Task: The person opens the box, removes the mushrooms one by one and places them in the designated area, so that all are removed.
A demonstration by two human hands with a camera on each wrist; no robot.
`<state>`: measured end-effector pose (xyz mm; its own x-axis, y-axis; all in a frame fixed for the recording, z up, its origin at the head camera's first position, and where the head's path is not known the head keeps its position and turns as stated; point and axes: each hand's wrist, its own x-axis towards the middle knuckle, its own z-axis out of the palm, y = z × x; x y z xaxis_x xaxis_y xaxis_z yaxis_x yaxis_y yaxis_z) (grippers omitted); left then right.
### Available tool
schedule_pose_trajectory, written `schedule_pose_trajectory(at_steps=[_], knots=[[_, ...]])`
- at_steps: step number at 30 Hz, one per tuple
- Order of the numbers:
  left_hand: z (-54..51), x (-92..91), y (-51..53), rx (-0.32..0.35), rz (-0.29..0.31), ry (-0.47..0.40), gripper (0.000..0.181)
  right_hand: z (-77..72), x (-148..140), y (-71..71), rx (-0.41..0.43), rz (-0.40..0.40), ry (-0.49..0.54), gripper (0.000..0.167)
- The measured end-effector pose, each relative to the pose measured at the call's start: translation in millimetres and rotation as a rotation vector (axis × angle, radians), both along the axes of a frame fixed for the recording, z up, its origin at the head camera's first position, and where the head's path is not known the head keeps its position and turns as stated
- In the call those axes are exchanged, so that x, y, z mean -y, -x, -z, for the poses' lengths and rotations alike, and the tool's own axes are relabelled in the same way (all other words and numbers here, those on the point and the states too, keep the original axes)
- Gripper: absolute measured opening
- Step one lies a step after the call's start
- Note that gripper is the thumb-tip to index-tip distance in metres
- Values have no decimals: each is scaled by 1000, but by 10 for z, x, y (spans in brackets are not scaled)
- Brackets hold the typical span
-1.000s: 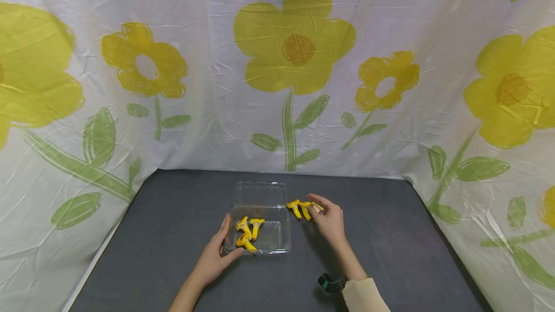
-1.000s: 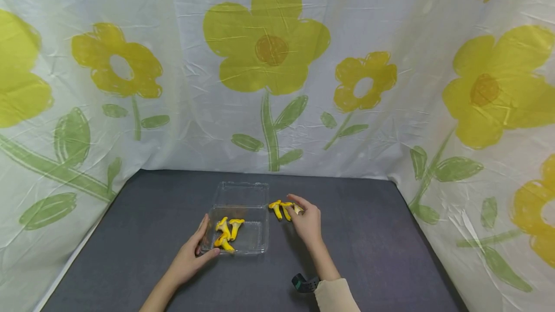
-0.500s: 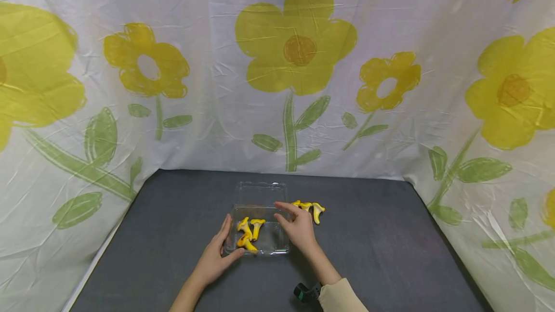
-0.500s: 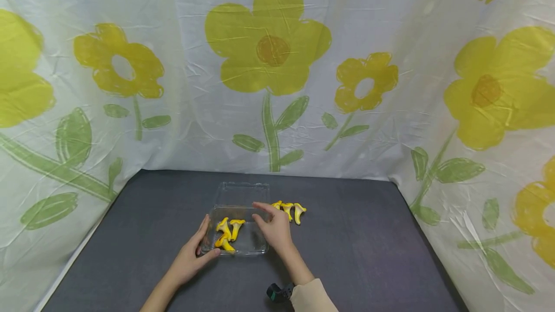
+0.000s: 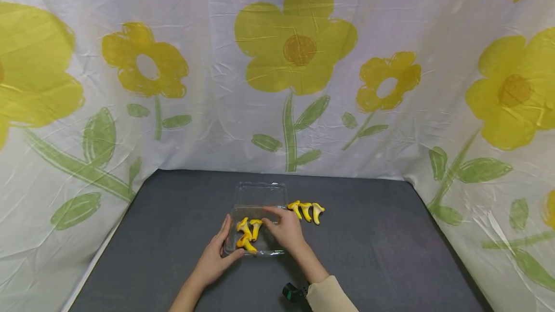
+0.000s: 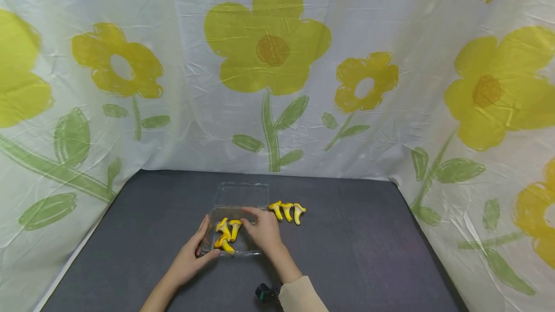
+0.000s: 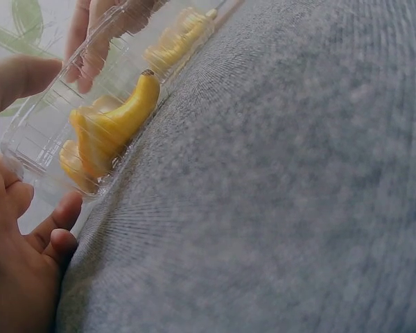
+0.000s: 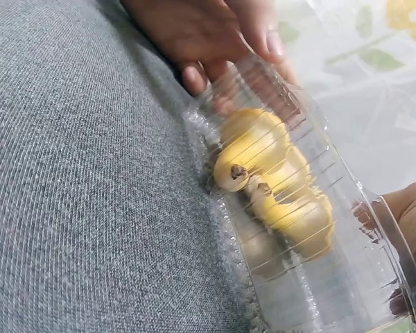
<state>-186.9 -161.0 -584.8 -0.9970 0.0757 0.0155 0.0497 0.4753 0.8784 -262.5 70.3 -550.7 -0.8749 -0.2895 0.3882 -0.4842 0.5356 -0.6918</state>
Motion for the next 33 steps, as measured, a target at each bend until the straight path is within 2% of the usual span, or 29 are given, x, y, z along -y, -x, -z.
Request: schedule_pose_trajectory(at_steps=[11,17,23,29,33], knots=[[0,10,-9,-36,3,1,101,-53,37,5,9,2,-156,27],[-8,3,-14,-26,4,2,102,-78,52,-6,25,8,-246,23],[-13,3,-25,-15,0,9,102,-74,76,-9,7,4,-333,22],[-12,2,-17,-14,0,3,102,-44,114,7,-39,45,-442,21],[-17,5,-5,-10,0,4,102,-46,131,12,-51,59,-471,21]])
